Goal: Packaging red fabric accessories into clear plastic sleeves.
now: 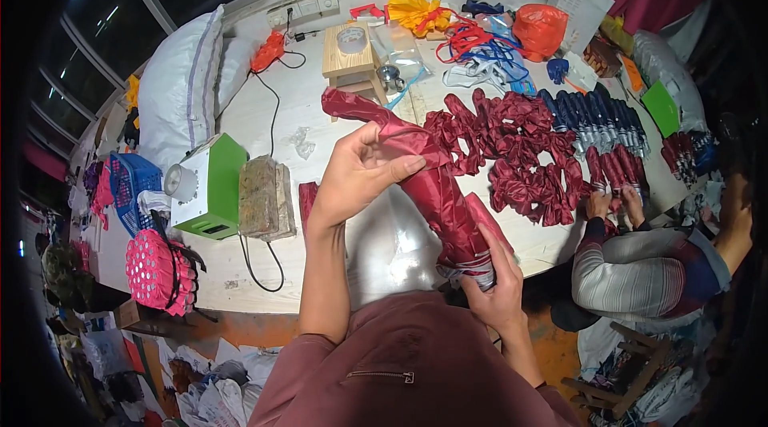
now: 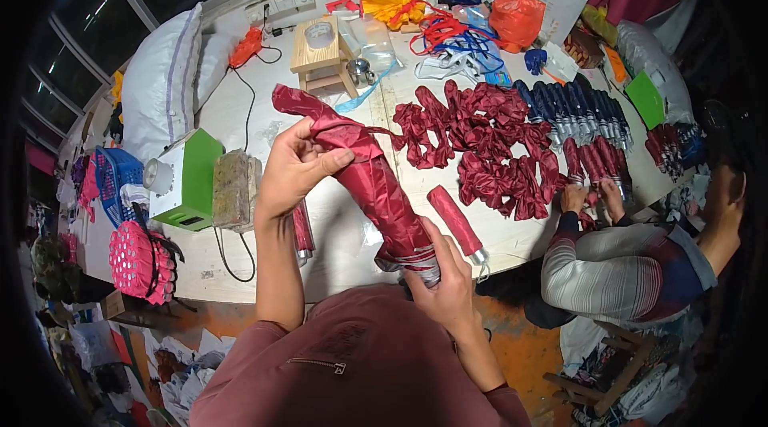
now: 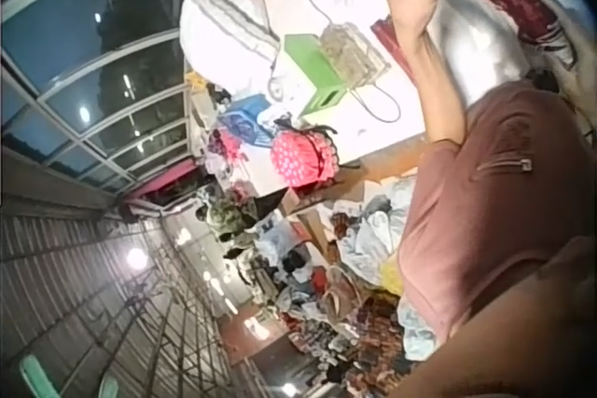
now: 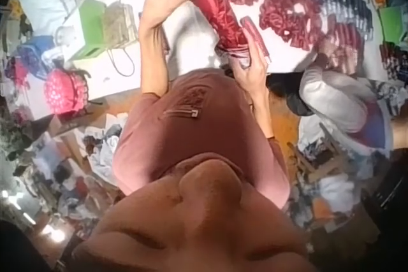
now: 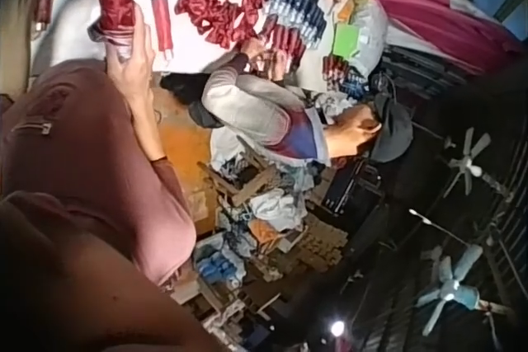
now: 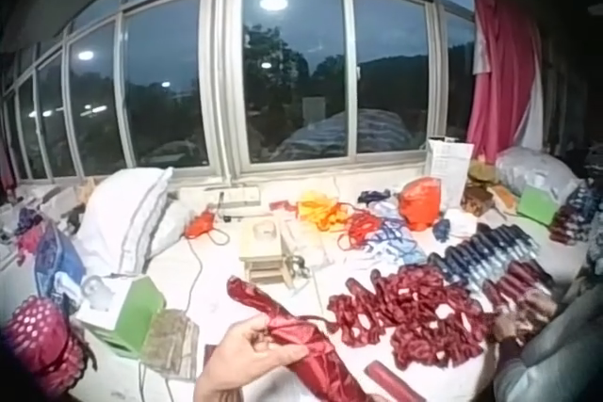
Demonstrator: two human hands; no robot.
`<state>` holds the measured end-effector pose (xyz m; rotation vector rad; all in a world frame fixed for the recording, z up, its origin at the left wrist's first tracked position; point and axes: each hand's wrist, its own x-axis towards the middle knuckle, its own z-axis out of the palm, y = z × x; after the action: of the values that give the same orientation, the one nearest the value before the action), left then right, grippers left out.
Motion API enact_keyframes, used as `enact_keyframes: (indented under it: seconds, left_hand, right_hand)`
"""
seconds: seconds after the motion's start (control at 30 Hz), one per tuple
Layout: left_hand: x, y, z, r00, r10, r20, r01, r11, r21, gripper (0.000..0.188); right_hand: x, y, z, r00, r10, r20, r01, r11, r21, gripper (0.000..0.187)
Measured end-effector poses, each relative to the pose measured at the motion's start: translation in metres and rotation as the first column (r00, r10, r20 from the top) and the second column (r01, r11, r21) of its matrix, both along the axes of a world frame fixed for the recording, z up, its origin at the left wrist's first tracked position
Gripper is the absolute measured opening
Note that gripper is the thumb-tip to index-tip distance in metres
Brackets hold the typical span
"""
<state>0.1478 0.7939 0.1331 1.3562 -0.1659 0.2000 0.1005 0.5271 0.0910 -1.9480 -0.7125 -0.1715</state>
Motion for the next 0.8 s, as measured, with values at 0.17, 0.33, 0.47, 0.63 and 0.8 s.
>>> enact_keyframes:
  seconds: [0.17,0.33,0.47,0.63,0.8]
  left_hand:
    - [0.006,0.003,-0.014,0.988,-0.153,0.008,0.152,0.968,-0.198,0.047]
    - [0.008,0.006,-0.039,0.95,-0.298,0.099,0.312,0.865,-0.393,0.056]
    - [0.006,0.002,-0.043,0.926,-0.349,0.143,0.376,0.833,-0.406,0.061]
    - [0.005,-0.016,-0.033,0.922,-0.336,0.191,0.387,0.819,-0.424,0.067]
    - [0.003,-0.021,-0.036,0.964,-0.242,0.109,0.261,0.786,-0.56,0.065]
  right_hand:
    - [-0.009,-0.001,-0.002,0.962,0.067,-0.265,-0.042,0.994,0.097,0.065]
    - [-0.008,-0.014,0.0,0.759,0.302,-0.576,-0.138,0.94,0.312,0.055]
    - [-0.007,-0.02,-0.005,0.548,0.526,-0.651,-0.17,0.831,0.529,0.046]
    - [-0.009,-0.012,-0.011,0.406,0.645,-0.647,-0.077,0.73,0.679,0.038]
    - [-0.006,0.002,-0.004,0.458,0.508,-0.73,-0.076,0.84,0.537,0.033]
